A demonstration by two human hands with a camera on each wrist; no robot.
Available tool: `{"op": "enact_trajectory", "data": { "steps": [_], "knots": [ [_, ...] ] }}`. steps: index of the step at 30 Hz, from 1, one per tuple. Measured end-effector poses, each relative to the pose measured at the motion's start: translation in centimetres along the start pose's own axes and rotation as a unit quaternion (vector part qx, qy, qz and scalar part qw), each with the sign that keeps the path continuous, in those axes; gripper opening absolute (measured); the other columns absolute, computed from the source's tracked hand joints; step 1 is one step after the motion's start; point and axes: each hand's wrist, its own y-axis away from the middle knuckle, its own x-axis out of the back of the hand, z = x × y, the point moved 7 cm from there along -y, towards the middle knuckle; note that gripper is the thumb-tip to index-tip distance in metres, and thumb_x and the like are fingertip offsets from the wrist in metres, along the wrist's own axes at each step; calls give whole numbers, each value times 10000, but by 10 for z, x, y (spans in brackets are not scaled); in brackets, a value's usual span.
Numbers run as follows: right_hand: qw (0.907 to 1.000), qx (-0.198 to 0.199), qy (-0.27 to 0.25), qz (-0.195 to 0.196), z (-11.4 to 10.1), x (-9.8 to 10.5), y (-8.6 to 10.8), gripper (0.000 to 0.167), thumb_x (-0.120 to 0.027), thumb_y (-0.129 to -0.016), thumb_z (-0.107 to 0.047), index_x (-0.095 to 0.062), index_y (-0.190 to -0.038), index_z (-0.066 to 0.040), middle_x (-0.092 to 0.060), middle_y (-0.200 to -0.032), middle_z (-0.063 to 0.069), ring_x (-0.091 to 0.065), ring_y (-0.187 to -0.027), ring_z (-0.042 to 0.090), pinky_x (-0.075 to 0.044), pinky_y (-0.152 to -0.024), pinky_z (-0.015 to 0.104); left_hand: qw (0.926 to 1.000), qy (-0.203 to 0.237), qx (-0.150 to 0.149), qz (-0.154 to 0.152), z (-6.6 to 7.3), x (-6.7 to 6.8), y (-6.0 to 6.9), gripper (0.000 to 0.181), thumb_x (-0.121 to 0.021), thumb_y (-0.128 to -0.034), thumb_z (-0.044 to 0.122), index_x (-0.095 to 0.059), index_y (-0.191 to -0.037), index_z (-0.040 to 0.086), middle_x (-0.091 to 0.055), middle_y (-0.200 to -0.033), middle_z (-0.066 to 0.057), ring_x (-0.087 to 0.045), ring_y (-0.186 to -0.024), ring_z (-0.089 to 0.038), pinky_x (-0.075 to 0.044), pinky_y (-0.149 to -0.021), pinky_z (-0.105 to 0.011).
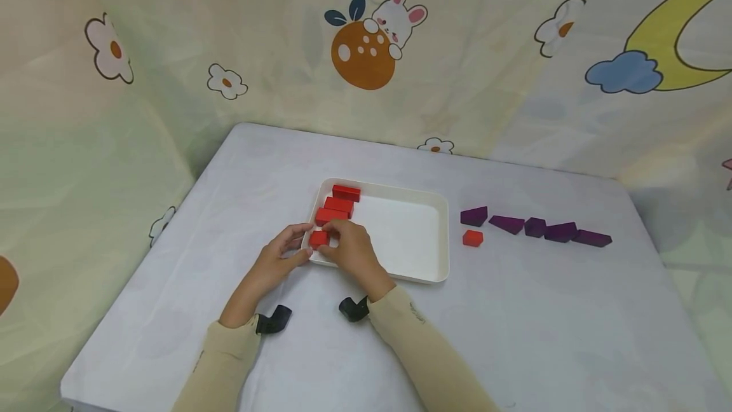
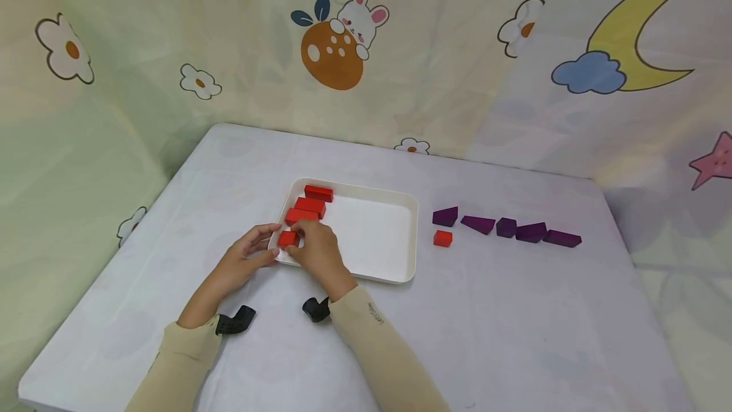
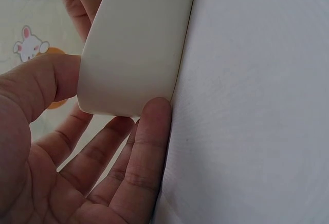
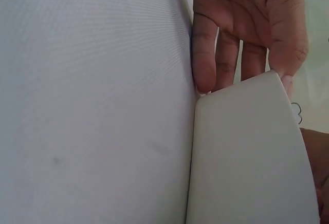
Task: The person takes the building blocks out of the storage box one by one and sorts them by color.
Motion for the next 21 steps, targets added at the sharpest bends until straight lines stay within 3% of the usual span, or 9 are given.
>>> {"op": "enact_trajectory", "data": {
  "steps": [5, 12, 16, 21],
  "knots": [
    [9954, -73, -953, 40, 9, 9, 7, 276, -822, -925, -32, -749, -1192, -24, -761, -1196, 129, -731, -1122, 314, -616, -1010, 394, 10000, -16, 71, 13, 0, 0, 0, 552, -695, -1053, 171, -519, -1572, 106, -471, -1656, -195, -491, -1483, -454, -550, -1094, -570],
    [9680, 97, -2509, 67, 18, 39, 25, 343, -804, -930, 30, -711, -1259, 39, -692, -1275, 178, -695, -1172, 326, -618, -983, 325, 10000, 47, 65, 15, 0, -1, -1, 561, -694, -1048, 137, -512, -1576, 87, -500, -1626, -218, -513, -1463, -447, -574, -1076, -521],
    [9620, 188, -2716, 186, 25, 62, 37, 386, -808, -910, 76, -687, -1277, 91, -675, -1298, 226, -686, -1184, 343, -613, -989, 319, 9999, 2, 117, 53, 0, -1, -1, 561, -697, -1048, 140, -512, -1576, 92, -507, -1618, -225, -509, -1463, -446, -569, -1082, -527],
    [9668, 230, -2493, 513, 40, 91, 52, 403, -820, -896, 96, -688, -1277, 97, -680, -1288, 243, -683, -1191, 377, -605, -1002, 353, 9998, -36, 187, 90, 1, 0, 1, 557, -694, -1051, 136, -513, -1577, 99, -502, -1621, -224, -499, -1470, -444, -547, -1106, -546]
  ]
}}
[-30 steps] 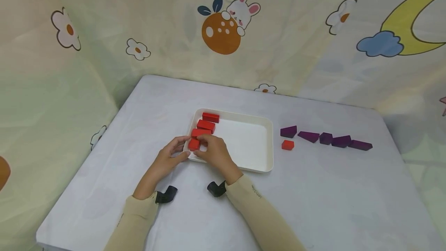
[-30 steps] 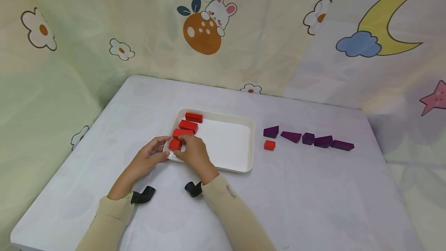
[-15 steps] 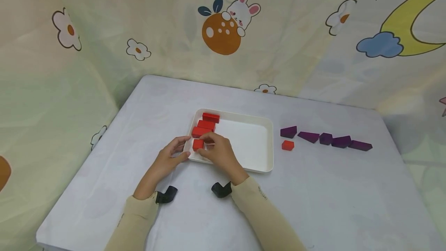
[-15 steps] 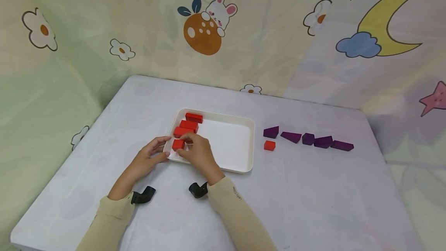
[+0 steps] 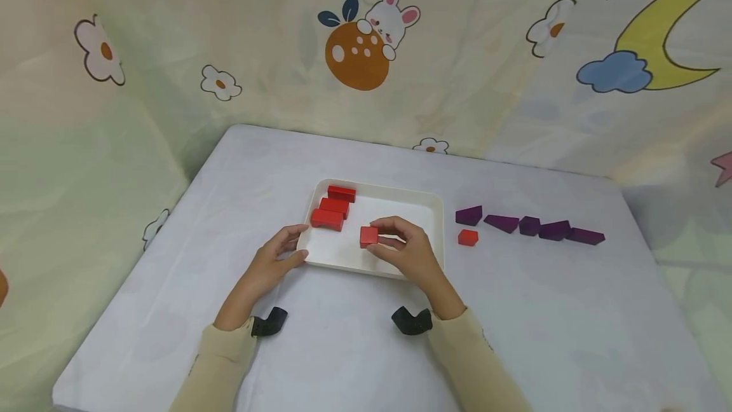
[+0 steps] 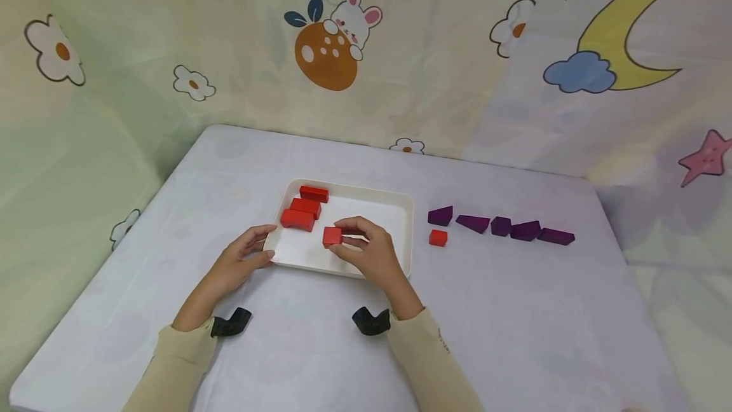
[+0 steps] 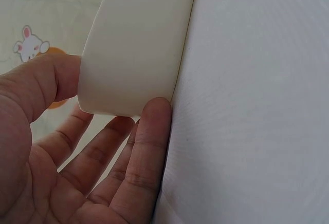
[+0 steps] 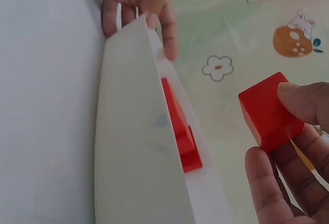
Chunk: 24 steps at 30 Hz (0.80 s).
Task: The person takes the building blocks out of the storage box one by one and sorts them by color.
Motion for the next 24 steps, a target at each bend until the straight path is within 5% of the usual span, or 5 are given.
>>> {"op": "enact_trajectory", "data": {
  "steps": [5, 13, 24],
  "knots": [
    [9988, -74, 299, 387, 2, 34, 11, 433, -832, -902, 69, -688, -1310, 89, -690, -1309, 234, -675, -1219, 350, -592, -1013, 320, 10000, -84, -4, 30, 1, 1, 1, 554, -691, -1055, 140, -512, -1578, 100, -510, -1613, -228, -508, -1460, -444, -547, -1104, -556],
    [9945, 65, 630, 832, 2, 88, 29, 405, -796, -919, 100, -686, -1308, 105, -688, -1296, 296, -671, -1111, 8, -572, -961, 170, 9999, 160, 51, 0, -1, 1, 1, 561, -692, -1046, 102, -512, -1578, 97, -513, -1602, -233, -512, -1449, -433, -563, -1092, -500],
    [9724, -357, 1759, 1493, 13, 165, 54, 424, -758, -982, 38, -658, -1392, 76, -671, -1357, 304, -572, -1088, -141, -497, -948, 58, 9999, -63, 114, -2, 0, -1, 0, 559, -689, -1056, 139, -505, -1583, 103, -511, -1611, -226, -504, -1458, -437, -543, -1111, -544]
  ]
}}
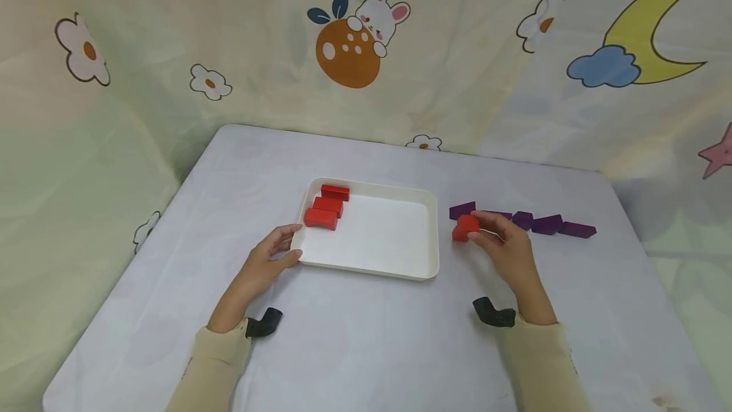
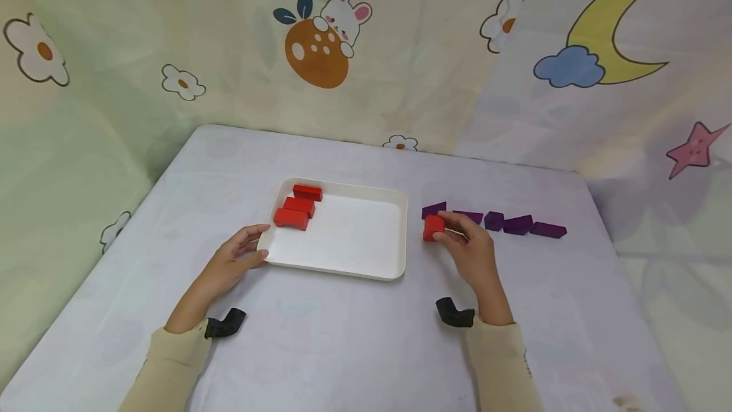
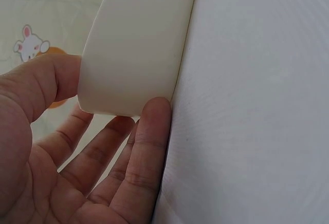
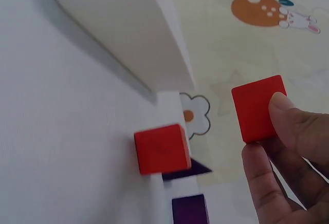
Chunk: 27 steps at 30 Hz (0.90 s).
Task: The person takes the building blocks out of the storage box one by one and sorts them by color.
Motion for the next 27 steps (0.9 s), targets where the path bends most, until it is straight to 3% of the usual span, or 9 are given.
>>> {"op": "enact_trajectory", "data": {
  "steps": [3, 8, 11, 16, 22, 27],
  "knots": [
    [9995, -58, 280, 89, 12, 14, 0, 424, -745, -990, 43, -647, -1401, 79, -669, -1358, 311, -581, -1097, -119, -487, -936, 42, 10000, -6, -29, 8, 1, 1, 0, 560, -690, -1056, 131, -503, -1582, 94, -513, -1607, -234, -508, -1455, -441, -548, -1105, -540],
    [9961, -409, 782, -29, 31, 25, -1, 427, -712, -1021, 25, -622, -1437, 59, -657, -1403, 298, -656, -1282, 286, -469, -941, 32, 9999, -4, -102, -7, 1, 1, 0, 562, -693, -1056, 125, -500, -1582, 83, -515, -1602, -244, -513, -1448, -443, -557, -1096, -530],
    [9928, -635, 999, -190, 41, 24, -2, 439, -687, -1035, 19, -601, -1465, 54, -636, -1436, 305, -590, -1366, 455, -526, -1036, 197, 9999, 10, -129, -15, 1, 1, 0, 558, -691, -1056, 124, -503, -1578, 75, -521, -1595, -247, -516, -1439, -444, -560, -1094, -532],
    [9879, -896, 1214, -348, 55, 21, -4, 456, -675, -1048, -1, -577, -1490, 54, -616, -1453, 324, -564, -1389, 489, -470, -1133, 563, 10000, 17, -95, -15, 0, 0, 0, 554, -687, -1055, 129, -508, -1577, 82, -526, -1591, -242, -515, -1438, -442, -559, -1095, -538],
    [9835, -1126, 1350, -426, 63, 18, -3, 494, -683, -1053, -26, -546, -1522, 48, -590, -1474, 339, -546, -1393, 510, -467, -1149, 616, 10000, 71, -37, -6, -1, -1, 0, 557, -684, -1054, 125, -506, -1581, 90, -522, -1596, -236, -511, -1446, -439, -558, -1097, -528],
    [9823, -1026, 1543, -289, 48, 21, -3, 525, -716, -1028, -16, -552, -1524, 38, -576, -1492, 332, -561, -1382, 521, -494, -1102, 594, 10000, 40, -32, 5, 0, 0, 0, 559, -689, -1053, 124, -509, -1582, 95, -519, -1602, -235, -506, -1457, -444, -562, -1091, -528]
  ]
}}
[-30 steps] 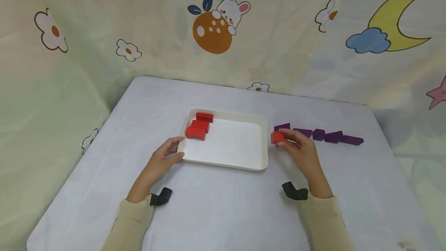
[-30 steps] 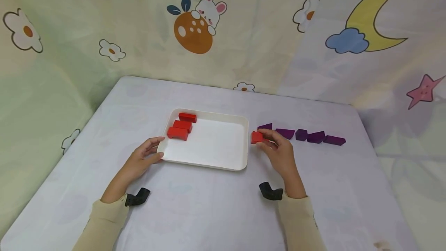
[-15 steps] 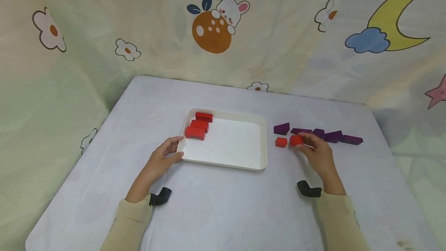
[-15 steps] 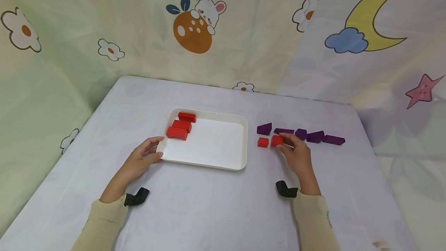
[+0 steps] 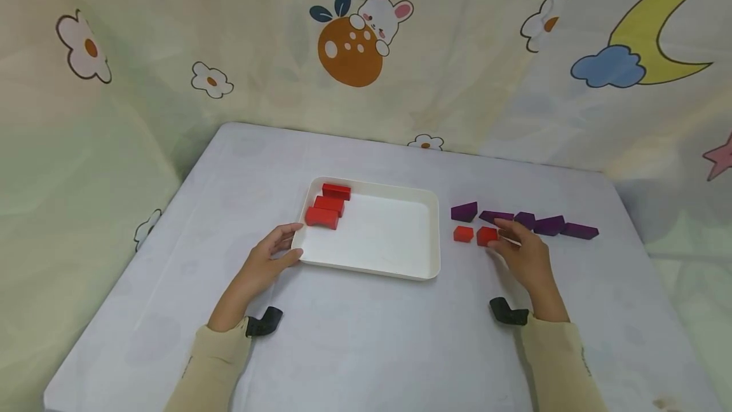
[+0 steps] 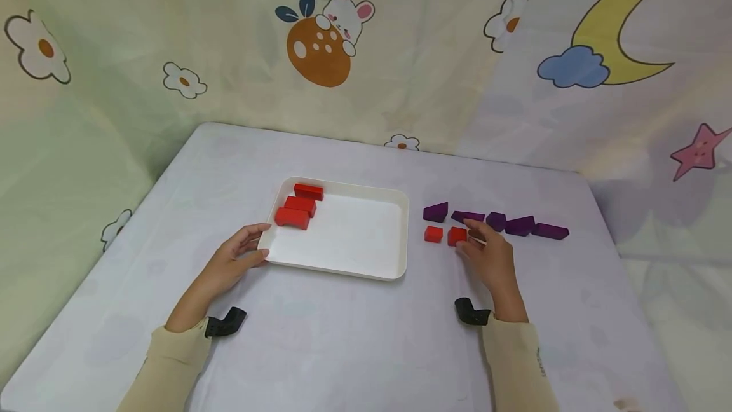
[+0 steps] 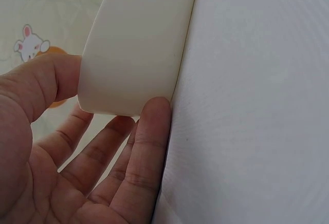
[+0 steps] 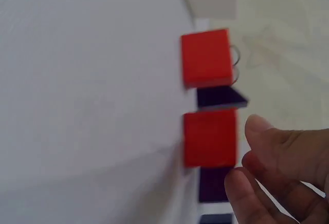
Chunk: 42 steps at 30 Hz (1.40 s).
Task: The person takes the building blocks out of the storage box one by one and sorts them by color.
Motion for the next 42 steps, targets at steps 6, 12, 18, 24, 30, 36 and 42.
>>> {"op": "enact_trajectory", "data": {
  "steps": [6, 12, 18, 24, 30, 36, 42],
  "knots": [
    [9978, 602, -13, 268, -44, 2, 4, 472, -742, -1008, -3, -610, -1459, 42, -631, -1436, 301, -638, -1309, 486, -516, -1043, 494, 10000, -13, 20, 37, -1, 3, 2, 564, -692, -1056, 137, -505, -1586, 97, -511, -1610, -233, -500, -1463, -445, -555, -1097, -538],
    [9934, 1097, -309, 113, -90, -23, 0, 440, -773, -984, 1, -654, -1405, 53, -664, -1408, 278, -662, -1287, 453, -536, -1054, 486, 10000, -9, -54, 36, -1, 4, 1, 564, -692, -1056, 141, -505, -1586, 91, -508, -1611, -234, -502, -1460, -448, -549, -1102, -550],
    [9889, 1244, -704, -408, -121, -67, -6, 441, -790, -972, -8, -657, -1387, 56, -668, -1408, 265, -645, -1319, 443, -538, -1085, 523, 9999, 1, -115, -7, -2, 3, -1, 565, -694, -1057, 154, -505, -1586, 89, -512, -1609, -230, -504, -1456, -448, -550, -1103, -547],
    [9799, 1353, -1174, -880, -146, -108, -8, 453, -813, -950, -4, -672, -1378, 47, -692, -1387, 228, -654, -1312, 398, -557, -1087, 482, 9999, 58, -152, -28, -2, 2, -2, 561, -695, -1052, 139, -512, -1579, 83, -523, -1601, -233, -514, -1450, -444, -568, -1086, -520],
    [9705, 1398, -1554, -1205, -165, -141, -10, 449, -819, -934, 18, -685, -1360, 57, -713, -1355, 214, -671, -1277, 374, -575, -1079, 437, 9999, 47, -140, -43, -2, 1, -3, 560, -698, -1053, 136, -510, -1578, 81, -531, -1594, -234, -524, -1443, -436, -577, -1077, -501],
    [9665, 1328, -1723, -1359, -177, -167, -12, 433, -816, -935, 18, -697, -1351, 43, -720, -1340, 193, -679, -1255, 353, -575, -1079, 415, 9999, 17, -106, -42, -2, 0, -3, 557, -696, -1054, 140, -513, -1579, 96, -527, -1596, -227, -518, -1443, -437, -562, -1094, -526],
    [9606, 1330, -1945, -1474, -185, -187, -13, 412, -809, -936, 28, -707, -1335, 46, -729, -1314, 208, -699, -1231, 364, -574, -1082, 422, 9999, 3, -155, -47, -2, 0, -2, 563, -704, -1051, 139, -512, -1578, 96, -527, -1598, -226, -521, -1442, -440, -554, -1097, -553]
  ]
}}
